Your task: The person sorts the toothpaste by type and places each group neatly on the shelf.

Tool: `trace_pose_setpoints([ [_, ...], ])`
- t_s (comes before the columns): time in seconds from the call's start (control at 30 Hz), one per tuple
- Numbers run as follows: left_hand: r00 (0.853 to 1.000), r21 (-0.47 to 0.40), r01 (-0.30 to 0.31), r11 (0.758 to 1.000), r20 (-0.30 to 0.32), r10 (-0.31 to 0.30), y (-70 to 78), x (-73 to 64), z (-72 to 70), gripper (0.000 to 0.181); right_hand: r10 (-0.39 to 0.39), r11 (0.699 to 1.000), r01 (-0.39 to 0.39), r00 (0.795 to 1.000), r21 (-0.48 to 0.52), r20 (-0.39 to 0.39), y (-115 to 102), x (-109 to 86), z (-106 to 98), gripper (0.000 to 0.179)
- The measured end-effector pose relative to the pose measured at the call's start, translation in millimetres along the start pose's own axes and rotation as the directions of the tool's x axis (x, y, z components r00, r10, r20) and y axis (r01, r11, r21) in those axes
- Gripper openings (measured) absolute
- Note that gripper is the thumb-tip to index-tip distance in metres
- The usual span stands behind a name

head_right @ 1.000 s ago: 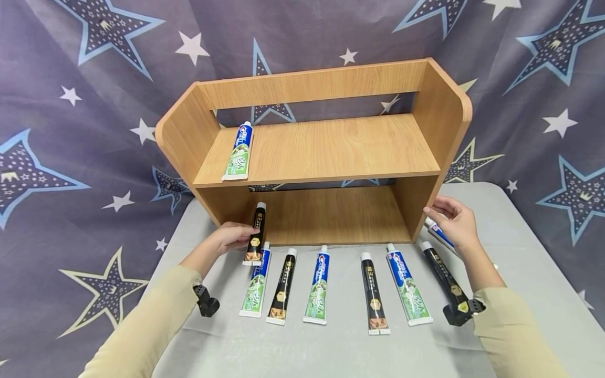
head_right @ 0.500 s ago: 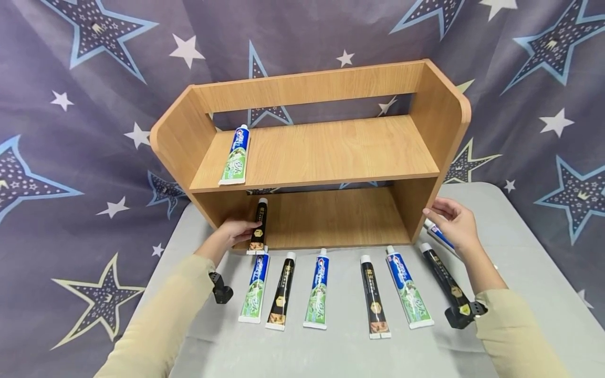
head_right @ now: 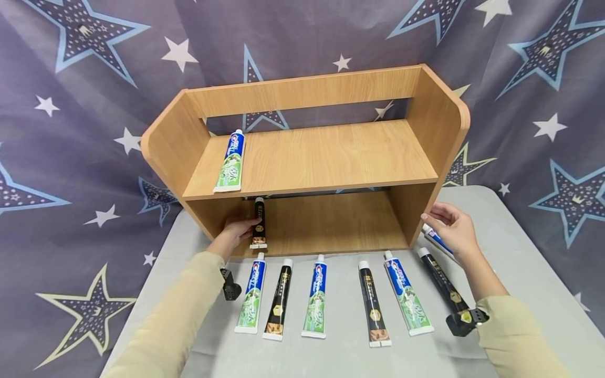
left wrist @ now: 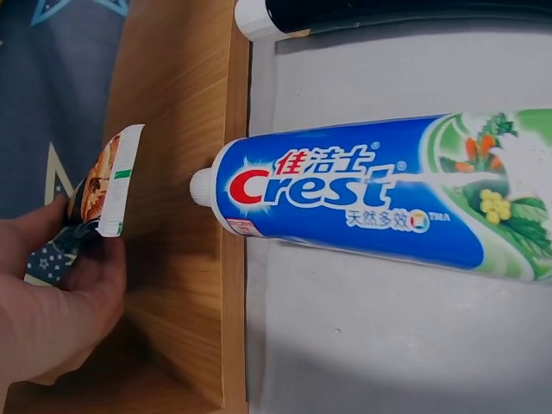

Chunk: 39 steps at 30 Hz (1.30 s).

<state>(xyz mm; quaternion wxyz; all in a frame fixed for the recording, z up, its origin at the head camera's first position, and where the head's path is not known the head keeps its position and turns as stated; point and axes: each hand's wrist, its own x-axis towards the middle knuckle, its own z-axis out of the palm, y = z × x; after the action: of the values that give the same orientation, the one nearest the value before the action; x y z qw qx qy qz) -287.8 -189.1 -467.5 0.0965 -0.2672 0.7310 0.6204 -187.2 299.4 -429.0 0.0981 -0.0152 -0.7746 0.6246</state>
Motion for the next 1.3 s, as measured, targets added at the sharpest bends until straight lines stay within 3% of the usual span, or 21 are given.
trace_pose_setpoints([
  [0.13,1.000,0.013,-0.013,1.000,-0.012,0.013,-2.0,-5.5,2.3,0.074,-0.003,1.000,0.003,1.000,-0.007,0.001,0.0,-1.3,0.5,0.028],
  [0.37,0.997,0.055,-0.041,0.998,-0.058,0.044,-13.2,6.1,4.1,0.067,0.011,0.999,-0.011,1.000,-0.030,-0.003,-2.4,0.3,0.5,0.025],
  [0.5,0.992,0.134,-0.114,0.984,-0.042,0.121,-14.1,4.9,2.7,0.054,0.018,0.999,-0.018,1.000,-0.041,-0.003,-3.9,0.4,0.2,0.025],
  [0.6,0.981,0.230,-0.186,0.955,-0.019,0.195,-16.3,8.3,1.9,0.042,0.015,0.999,-0.015,1.000,-0.040,-0.001,-3.2,0.2,-0.3,0.026],
  [0.67,0.976,0.279,-0.198,0.940,-0.029,0.214,-18.9,14.2,1.4,0.037,0.007,0.999,-0.007,1.000,-0.033,0.003,-2.1,0.0,-0.1,0.027],
  [0.77,0.956,0.327,-0.271,0.905,-0.015,0.292,-33.9,36.7,-2.9,0.034,-0.005,0.999,0.006,1.000,-0.035,0.006,-0.9,-0.4,0.4,0.027],
  [0.83,0.916,0.353,-0.377,0.856,0.005,0.401,-56.6,72.8,-7.0,0.030,-0.008,0.999,0.008,1.000,-0.031,0.005,-0.8,-1.0,0.7,0.027],
  [0.9,0.895,0.411,-0.419,0.810,0.038,0.444,-64.2,86.2,-8.5,0.029,-0.005,1.000,0.005,1.000,-0.030,0.005,-1.1,-1.7,0.8,0.027],
  [0.93,0.891,0.439,-0.423,0.792,0.044,0.452,-64.2,84.9,-8.5,0.028,-0.003,1.000,0.004,1.000,-0.029,0.004,-1.4,-1.9,0.9,0.026],
  [1.0,0.904,0.489,-0.384,0.784,0.027,0.426,-56.2,74.8,-5.3,0.029,-0.004,1.000,0.004,1.000,-0.026,0.004,-2.4,-1.9,1.3,0.026],
  [1.07,0.926,0.535,-0.323,0.780,0.008,0.377,-34.9,34.6,-1.4,0.030,-0.009,1.000,0.009,1.000,-0.029,0.004,-3.4,-1.6,1.7,0.025],
  [1.17,0.916,0.553,-0.323,0.768,-0.022,0.401,-23.6,0.9,1.2,0.030,-0.014,0.999,0.014,1.000,-0.030,0.003,-4.1,-1.4,2.3,0.025],
  [1.23,0.905,0.561,-0.334,0.758,-0.035,0.424,-22.4,-8.3,1.5,0.029,-0.013,0.999,0.013,1.000,-0.039,0.001,-3.9,-1.9,2.3,0.025],
  [1.3,0.910,0.551,-0.323,0.769,-0.044,0.413,-21.6,-10.0,1.0,0.028,-0.010,0.999,0.010,1.000,-0.046,-0.003,-2.7,-2.3,1.7,0.025],
])
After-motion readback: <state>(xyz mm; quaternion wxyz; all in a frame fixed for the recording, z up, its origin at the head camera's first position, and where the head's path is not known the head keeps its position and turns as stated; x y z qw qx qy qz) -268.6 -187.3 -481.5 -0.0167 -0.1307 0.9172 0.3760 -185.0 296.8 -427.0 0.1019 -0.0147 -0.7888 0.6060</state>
